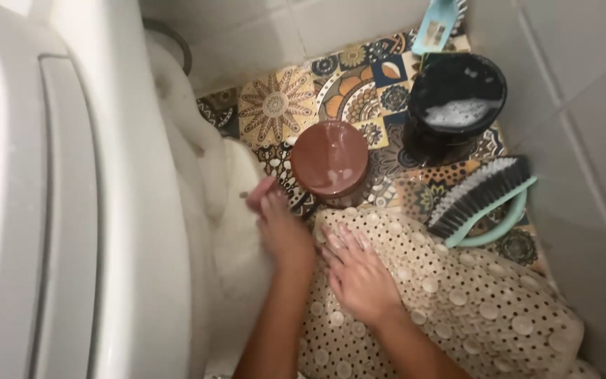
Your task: Clean the exterior of the toilet and organize toiletries in the sink and on the toilet tank.
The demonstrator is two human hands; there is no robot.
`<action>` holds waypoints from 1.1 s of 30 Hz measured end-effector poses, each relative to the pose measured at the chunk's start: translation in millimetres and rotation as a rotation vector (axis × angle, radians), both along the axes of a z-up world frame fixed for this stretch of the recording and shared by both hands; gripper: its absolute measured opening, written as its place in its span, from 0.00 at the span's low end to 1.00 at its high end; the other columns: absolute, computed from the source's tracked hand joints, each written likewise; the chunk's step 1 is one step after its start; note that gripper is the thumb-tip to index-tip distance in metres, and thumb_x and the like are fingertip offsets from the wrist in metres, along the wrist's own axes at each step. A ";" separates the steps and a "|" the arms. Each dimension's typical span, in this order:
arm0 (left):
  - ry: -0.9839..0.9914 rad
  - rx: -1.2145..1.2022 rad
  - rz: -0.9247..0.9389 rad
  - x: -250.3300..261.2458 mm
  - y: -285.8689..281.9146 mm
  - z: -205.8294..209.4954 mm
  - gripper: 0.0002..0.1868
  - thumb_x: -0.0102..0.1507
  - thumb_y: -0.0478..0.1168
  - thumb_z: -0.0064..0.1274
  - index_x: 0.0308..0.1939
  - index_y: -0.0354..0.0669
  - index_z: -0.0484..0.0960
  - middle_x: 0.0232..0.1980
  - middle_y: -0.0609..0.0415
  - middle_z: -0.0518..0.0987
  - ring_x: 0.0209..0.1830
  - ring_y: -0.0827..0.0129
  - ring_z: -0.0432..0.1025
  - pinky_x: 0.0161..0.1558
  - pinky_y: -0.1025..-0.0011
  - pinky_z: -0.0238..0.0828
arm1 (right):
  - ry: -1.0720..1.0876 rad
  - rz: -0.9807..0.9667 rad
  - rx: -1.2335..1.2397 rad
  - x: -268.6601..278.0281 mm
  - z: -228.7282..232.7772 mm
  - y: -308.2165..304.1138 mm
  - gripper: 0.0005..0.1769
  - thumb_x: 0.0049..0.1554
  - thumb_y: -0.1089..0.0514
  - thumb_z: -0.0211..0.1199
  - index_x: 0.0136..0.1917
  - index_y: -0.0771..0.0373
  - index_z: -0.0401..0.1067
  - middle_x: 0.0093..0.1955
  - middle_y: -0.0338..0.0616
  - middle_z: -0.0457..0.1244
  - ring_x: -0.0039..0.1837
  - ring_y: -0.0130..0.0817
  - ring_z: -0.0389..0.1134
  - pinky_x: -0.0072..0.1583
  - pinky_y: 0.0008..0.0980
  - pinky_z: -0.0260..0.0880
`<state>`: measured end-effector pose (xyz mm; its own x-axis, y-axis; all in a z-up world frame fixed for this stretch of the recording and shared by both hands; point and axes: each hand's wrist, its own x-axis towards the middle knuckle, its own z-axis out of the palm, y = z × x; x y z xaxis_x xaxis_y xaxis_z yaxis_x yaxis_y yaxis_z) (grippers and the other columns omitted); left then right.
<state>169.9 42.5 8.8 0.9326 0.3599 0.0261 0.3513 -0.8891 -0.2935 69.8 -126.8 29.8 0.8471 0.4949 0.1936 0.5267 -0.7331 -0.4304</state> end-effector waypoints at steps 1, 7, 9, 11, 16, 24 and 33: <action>0.073 0.019 -0.038 -4.3 -6.8 11.1 0.34 0.65 0.40 0.40 0.76 0.34 0.57 0.81 0.44 0.51 0.80 0.53 0.44 0.73 0.53 0.43 | 0.028 0.016 -0.036 2.4 1.5 -1.5 0.31 0.58 0.50 0.46 0.74 0.57 0.60 0.83 0.44 0.43 0.82 0.45 0.37 0.76 0.50 0.34; 0.095 0.439 -0.010 104.3 52.4 -64.3 0.31 0.70 0.45 0.27 0.77 0.40 0.58 0.82 0.50 0.51 0.83 0.59 0.42 0.74 0.39 0.27 | 0.103 0.012 -0.053 -1.3 9.8 -3.0 0.30 0.60 0.50 0.47 0.74 0.57 0.61 0.83 0.44 0.44 0.84 0.44 0.38 0.78 0.49 0.35; 0.106 0.088 -0.011 137.2 68.8 -81.3 0.31 0.69 0.46 0.27 0.75 0.39 0.61 0.82 0.50 0.51 0.82 0.56 0.42 0.72 0.36 0.31 | 0.142 0.009 -0.053 2.2 10.5 -2.8 0.28 0.61 0.50 0.47 0.73 0.55 0.62 0.84 0.43 0.44 0.84 0.44 0.38 0.79 0.49 0.34; 0.075 0.435 0.036 140.8 89.7 -131.3 0.26 0.75 0.46 0.27 0.73 0.36 0.63 0.76 0.40 0.61 0.74 0.53 0.53 0.69 0.45 0.42 | 0.152 0.022 0.012 -5.1 5.2 -1.5 0.29 0.61 0.50 0.47 0.74 0.56 0.62 0.83 0.44 0.44 0.83 0.46 0.38 0.77 0.50 0.35; 0.252 0.227 0.052 4.1 -8.4 -43.0 0.35 0.74 0.59 0.27 0.81 0.43 0.53 0.82 0.50 0.53 0.83 0.60 0.43 0.77 0.48 0.31 | 0.129 0.027 -0.117 3.4 13.2 -3.9 0.30 0.60 0.50 0.45 0.74 0.58 0.60 0.84 0.41 0.41 0.84 0.42 0.36 0.78 0.48 0.32; 0.303 0.221 -0.163 10.1 10.8 -12.9 0.39 0.67 0.50 0.32 0.79 0.36 0.49 0.84 0.47 0.44 0.82 0.55 0.35 0.74 0.43 0.27 | 0.081 0.032 -0.106 2.1 4.4 0.0 0.30 0.62 0.50 0.42 0.75 0.59 0.58 0.84 0.40 0.38 0.84 0.39 0.33 0.78 0.47 0.30; 0.314 0.064 -0.052 -112.8 -10.0 45.3 0.32 0.71 0.51 0.33 0.77 0.40 0.55 0.82 0.50 0.49 0.82 0.57 0.43 0.76 0.47 0.33 | 0.082 0.030 -0.070 -5.2 1.6 1.1 0.31 0.60 0.50 0.42 0.76 0.55 0.57 0.84 0.40 0.38 0.84 0.41 0.33 0.77 0.49 0.33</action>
